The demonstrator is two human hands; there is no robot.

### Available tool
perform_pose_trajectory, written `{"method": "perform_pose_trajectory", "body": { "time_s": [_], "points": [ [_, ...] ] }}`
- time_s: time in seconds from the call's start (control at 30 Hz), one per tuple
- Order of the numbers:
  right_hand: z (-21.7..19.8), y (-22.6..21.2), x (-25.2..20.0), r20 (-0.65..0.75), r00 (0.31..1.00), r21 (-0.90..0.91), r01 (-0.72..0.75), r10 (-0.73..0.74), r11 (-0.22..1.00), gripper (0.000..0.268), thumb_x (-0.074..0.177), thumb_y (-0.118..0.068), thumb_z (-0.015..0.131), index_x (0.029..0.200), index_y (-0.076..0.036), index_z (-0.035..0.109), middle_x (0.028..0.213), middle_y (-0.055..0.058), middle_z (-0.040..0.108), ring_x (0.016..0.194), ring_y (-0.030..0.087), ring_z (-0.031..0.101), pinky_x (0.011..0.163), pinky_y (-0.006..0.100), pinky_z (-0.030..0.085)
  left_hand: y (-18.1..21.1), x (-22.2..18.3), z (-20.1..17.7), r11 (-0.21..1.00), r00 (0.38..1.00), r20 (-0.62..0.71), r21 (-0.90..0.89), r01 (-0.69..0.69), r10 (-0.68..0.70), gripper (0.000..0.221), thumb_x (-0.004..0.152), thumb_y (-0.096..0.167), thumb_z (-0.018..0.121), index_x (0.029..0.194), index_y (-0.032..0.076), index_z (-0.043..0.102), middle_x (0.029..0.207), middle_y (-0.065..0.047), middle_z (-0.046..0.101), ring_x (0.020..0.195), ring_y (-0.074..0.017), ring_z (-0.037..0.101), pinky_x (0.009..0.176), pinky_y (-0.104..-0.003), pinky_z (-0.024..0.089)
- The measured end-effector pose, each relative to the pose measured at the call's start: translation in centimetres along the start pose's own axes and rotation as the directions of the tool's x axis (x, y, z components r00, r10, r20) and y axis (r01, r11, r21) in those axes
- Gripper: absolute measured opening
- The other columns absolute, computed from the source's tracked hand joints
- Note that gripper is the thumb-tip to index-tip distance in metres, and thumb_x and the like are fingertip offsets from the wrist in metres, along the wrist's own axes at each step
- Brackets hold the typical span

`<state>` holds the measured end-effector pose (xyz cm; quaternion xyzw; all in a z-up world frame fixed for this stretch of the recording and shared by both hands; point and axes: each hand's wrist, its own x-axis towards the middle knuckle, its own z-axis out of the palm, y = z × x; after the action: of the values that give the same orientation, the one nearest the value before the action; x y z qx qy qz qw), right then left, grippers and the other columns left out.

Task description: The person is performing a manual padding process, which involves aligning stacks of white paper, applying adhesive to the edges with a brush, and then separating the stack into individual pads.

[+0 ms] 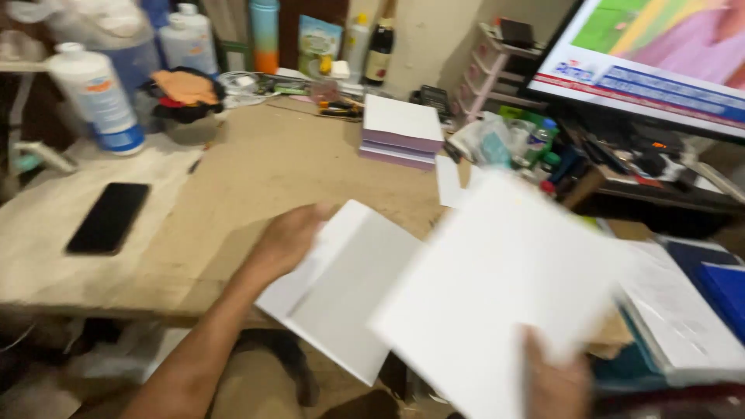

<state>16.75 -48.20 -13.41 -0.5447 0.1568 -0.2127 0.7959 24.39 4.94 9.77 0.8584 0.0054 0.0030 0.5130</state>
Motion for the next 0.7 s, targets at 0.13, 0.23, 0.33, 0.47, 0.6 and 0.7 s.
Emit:
{"method": "perform_pose_trajectory", "body": {
  "time_s": [0.13,0.23,0.33,0.47,0.6,0.7],
  "points": [
    [25.3,-5.6,-14.9,-0.193,0.979,-0.452,-0.151,0.069,0.879,0.059,0.081,-0.027,0.074,0.138,-0.014,0.065,0.125,0.009,0.076,0.111,0.023,0.072,0.097,0.037,0.056,-0.6,-4.0,-1.5,0.97,0.971,0.056,0.089,0.226,-0.231,0.083,0.088,0.071,0.023,0.145,0.021,0.057,0.156,-0.003,0.053,0.148,-0.0221,0.045,0.122,-0.041,0.029],
    [28.1,-3.9,-14.7,0.009,0.981,-0.382,-0.174,0.192,0.907,0.036,0.086,-0.018,0.073,0.12,-0.006,0.076,0.111,0.013,0.083,0.094,0.025,0.077,0.08,0.037,0.061,-3.8,-4.4,-0.5,0.91,0.936,0.023,0.247,0.334,-0.35,0.113,0.06,0.064,0.078,0.159,0.029,0.036,0.15,-0.003,0.058,0.138,-0.0229,0.056,0.114,-0.043,0.043],
    [29.5,-8.0,-14.4,0.163,0.977,-0.651,0.001,0.139,0.759,0.049,0.088,-0.048,0.063,0.124,-0.018,0.077,0.103,-0.001,0.079,0.087,0.011,0.066,0.075,0.027,0.052,-4.7,-5.5,-0.7,0.931,0.947,0.005,0.184,0.315,-0.322,0.099,0.07,0.045,0.08,0.158,0.03,0.036,0.16,0.007,0.048,0.14,-0.0211,0.054,0.113,-0.043,0.043],
    [26.0,-7.6,-8.1,0.254,0.945,-0.873,0.316,-0.208,0.37,0.051,0.092,-0.058,0.05,0.109,-0.016,0.073,0.108,0.008,0.067,0.102,0.025,0.06,0.086,0.047,0.046,-5.8,-7.7,-0.8,0.884,0.881,-0.071,-0.043,0.466,-0.468,0.068,0.078,0.036,0.08,0.142,0.018,0.063,0.139,-0.004,0.069,0.128,-0.0216,0.064,0.108,-0.038,0.048],
    [20.1,-3.4,-1.9,0.551,0.811,-0.83,0.556,-0.197,-0.029,0.051,0.092,-0.049,0.056,0.134,-0.021,0.064,0.137,0.011,0.06,0.123,0.036,0.056,0.095,0.058,0.046,-7.3,-10.5,3.0,0.779,0.732,-0.305,-0.407,0.478,-0.609,0.042,0.086,0.035,0.081,0.12,0.011,0.08,0.101,-0.013,0.082,0.096,-0.0243,0.073,0.087,-0.035,0.054],
    [18.2,-4.4,-0.2,0.489,0.84,-0.869,0.492,-0.234,-0.052,0.052,0.088,-0.049,0.055,0.131,-0.023,0.068,0.133,0.011,0.065,0.122,0.034,0.058,0.094,0.057,0.046,-12.0,-11.2,8.5,0.734,0.762,-0.249,-0.553,0.395,-0.598,0.034,0.082,0.026,0.083,0.107,0.004,0.083,0.087,-0.017,0.082,0.077,-0.0236,0.071,0.066,-0.036,0.053]
  ]
}}
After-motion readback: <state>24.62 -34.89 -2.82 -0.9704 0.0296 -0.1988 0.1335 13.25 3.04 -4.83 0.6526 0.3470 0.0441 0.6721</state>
